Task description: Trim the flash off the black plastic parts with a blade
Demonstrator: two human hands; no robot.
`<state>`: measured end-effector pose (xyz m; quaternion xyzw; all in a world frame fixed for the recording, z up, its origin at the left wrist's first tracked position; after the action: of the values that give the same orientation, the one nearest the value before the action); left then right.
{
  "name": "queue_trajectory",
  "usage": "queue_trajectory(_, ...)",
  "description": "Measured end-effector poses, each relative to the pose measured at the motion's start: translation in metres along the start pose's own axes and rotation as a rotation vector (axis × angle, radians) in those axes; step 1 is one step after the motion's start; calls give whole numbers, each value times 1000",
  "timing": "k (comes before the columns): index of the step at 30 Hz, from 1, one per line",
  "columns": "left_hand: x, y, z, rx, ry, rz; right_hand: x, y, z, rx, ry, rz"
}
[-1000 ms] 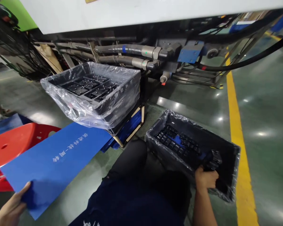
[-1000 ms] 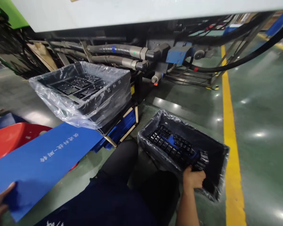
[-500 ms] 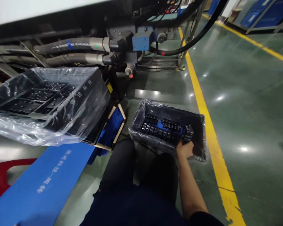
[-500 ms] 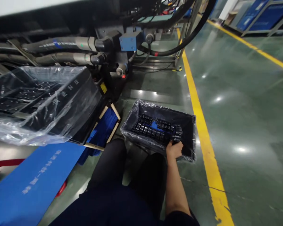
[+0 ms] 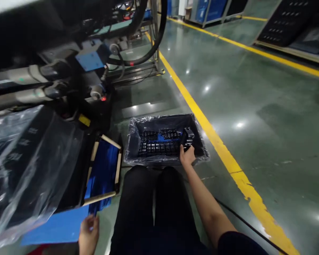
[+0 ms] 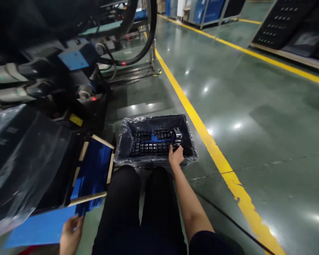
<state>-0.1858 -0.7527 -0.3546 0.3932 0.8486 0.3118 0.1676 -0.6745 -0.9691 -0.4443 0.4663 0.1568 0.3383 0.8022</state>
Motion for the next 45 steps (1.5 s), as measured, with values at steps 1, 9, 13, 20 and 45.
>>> queue_trajectory(1, -16, -31, -18, 23, -56, 46, -1, -2, -2, -11, -5, -12)
queue_trajectory(9, -125, -307, -213, -243, -619, 696, -5, -15, -16, -116, -41, -141)
queue_trajectory(13, -105, -450, -244, -409, -788, 972, -7, -22, -23, -128, -22, -193)
queue_trajectory(20, -78, -598, -242, -705, -826, 1065, -2, -20, -27, -59, 84, -318)
queue_trajectory(45, -120, -550, -269, -307, -881, 1179, -32, 7, 39, 225, 845, 290)
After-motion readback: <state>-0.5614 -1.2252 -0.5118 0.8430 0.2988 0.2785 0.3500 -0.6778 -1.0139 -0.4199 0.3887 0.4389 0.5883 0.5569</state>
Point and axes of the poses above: each hand's wrist, its own x-axis away from the middle knuckle, its own y-axis out of the back of the hand, z = x × y, the point moved 4 cm from there along -x, towards the middle knuckle, and after that the axes turned 9 degrees about x, right-handed, at the moved point
